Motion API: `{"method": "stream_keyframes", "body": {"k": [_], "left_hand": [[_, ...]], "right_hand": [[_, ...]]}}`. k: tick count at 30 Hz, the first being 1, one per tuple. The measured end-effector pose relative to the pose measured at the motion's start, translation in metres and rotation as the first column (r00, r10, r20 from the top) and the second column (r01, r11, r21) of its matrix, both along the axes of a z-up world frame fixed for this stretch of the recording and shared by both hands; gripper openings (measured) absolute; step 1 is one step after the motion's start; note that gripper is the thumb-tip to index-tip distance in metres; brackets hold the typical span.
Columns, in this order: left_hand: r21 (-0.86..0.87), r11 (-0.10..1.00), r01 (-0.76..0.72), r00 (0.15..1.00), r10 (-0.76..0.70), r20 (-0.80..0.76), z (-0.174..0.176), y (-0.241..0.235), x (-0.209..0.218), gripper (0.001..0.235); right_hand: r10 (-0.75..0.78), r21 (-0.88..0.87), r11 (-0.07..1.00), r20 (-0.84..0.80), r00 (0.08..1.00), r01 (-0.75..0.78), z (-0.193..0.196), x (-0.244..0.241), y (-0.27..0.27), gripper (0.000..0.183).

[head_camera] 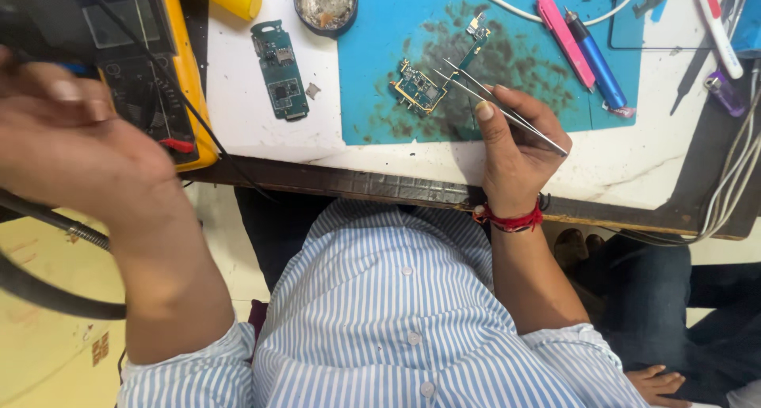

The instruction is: The person uses a soldering iron and tweezers to work on a small circuit board, then switches to a hot air gun to heat the board while holding it with tweezers. They continue alternating between soldering and heating the board throughout the clip.

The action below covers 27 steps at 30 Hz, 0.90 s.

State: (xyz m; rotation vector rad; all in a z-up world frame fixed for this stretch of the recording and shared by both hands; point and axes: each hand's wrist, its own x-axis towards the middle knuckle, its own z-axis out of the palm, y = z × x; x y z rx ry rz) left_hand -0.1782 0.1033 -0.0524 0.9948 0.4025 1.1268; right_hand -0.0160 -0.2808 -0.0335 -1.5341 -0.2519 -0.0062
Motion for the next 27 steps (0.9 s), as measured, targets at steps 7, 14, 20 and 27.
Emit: {"method": "stream_keyframes", "body": {"k": [7,14,20,27], "left_hand": [[-0.252,0.964,0.089,0.996,-0.085,0.026,0.001,-0.029,-0.002,0.048],[-0.556,0.709,0.434,0.87,-0.49,0.055,0.056,-0.042,-0.033,0.056],[0.455,0.885,0.097,0.816,0.191,-0.545,0.047,-0.061,-0.028,0.043],[0.349,0.922,0.167,0.829,0.06,-0.556,0.034,-0.052,-0.014,0.041]], "right_hand": [[-0.014,0.006,1.0,-0.007,1.0,0.014,0.001,0.0,0.001,0.022],[-0.002,0.02,1.0,-0.039,0.999,0.002,0.003,0.001,0.002,0.023],[-0.019,-0.004,1.0,-0.01,1.0,0.019,0.003,0.0,0.001,0.022],[-0.04,-0.013,0.999,-0.005,0.999,0.04,-0.002,-0.002,-0.005,0.021]]}}
